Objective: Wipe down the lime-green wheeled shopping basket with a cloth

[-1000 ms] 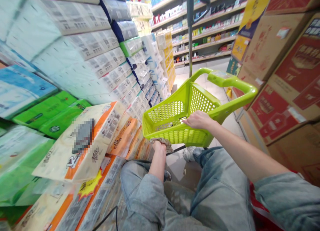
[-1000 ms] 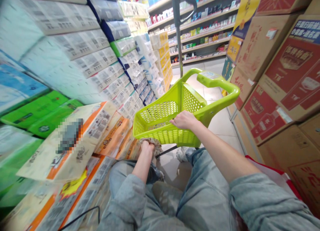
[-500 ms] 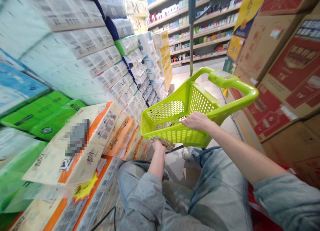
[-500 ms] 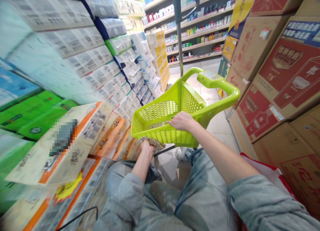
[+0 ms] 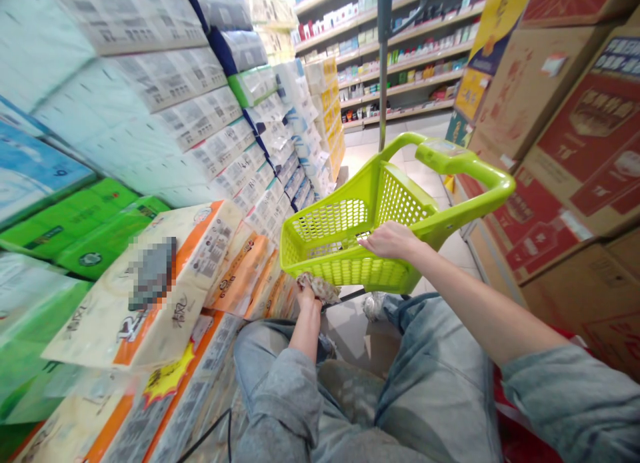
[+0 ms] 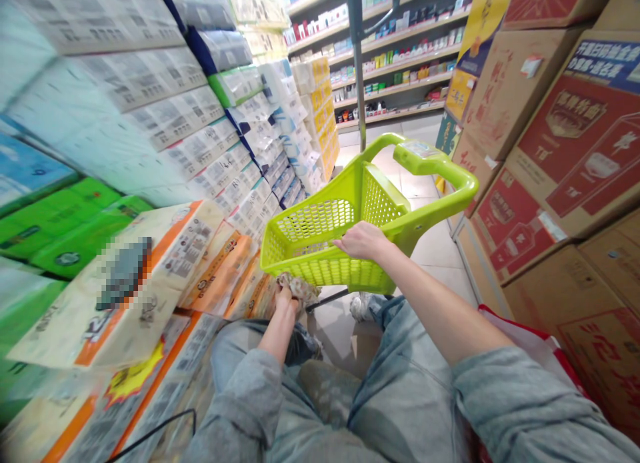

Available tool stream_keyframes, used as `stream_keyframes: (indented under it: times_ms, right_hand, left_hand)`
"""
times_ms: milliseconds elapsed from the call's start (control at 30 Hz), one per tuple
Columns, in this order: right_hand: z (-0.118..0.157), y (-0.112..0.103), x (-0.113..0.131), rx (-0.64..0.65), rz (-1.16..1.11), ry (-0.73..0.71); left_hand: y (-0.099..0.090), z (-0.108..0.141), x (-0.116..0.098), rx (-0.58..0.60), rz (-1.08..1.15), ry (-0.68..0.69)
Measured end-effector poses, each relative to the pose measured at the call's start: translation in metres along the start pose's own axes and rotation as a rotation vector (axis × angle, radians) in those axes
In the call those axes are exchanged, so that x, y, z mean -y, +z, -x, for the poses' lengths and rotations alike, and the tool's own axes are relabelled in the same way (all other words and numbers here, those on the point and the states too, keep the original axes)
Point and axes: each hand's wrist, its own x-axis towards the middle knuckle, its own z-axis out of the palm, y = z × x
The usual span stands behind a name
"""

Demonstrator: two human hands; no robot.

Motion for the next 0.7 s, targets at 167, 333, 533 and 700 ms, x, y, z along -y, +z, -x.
stream_keyframes:
  times_ms: [167,333,533,700]
  right_hand:
    - [0.0,0.001,0.0,0.001,-0.001,-0.003]
    - [-0.001,0.001,0.002,-0.007,-0.007,0.017]
    - [0.0,0.0,0.001,-0.001,-0.004,0.021]
    - [0.002,-0.002,0.002,0.012,-0.009,0.024]
  left_hand:
    - [-0.004,0.005,-0.003,-0.014,-0.025,-0.054]
    - [-0.007,0.005,-0.016,-0.035,-0.192,0.086]
    - [-0.031,0.006,-0.041,-0.098,-0.374,0.303]
    - [-0.024,0.018,-0.083,-0.232,-0.447,0.644]
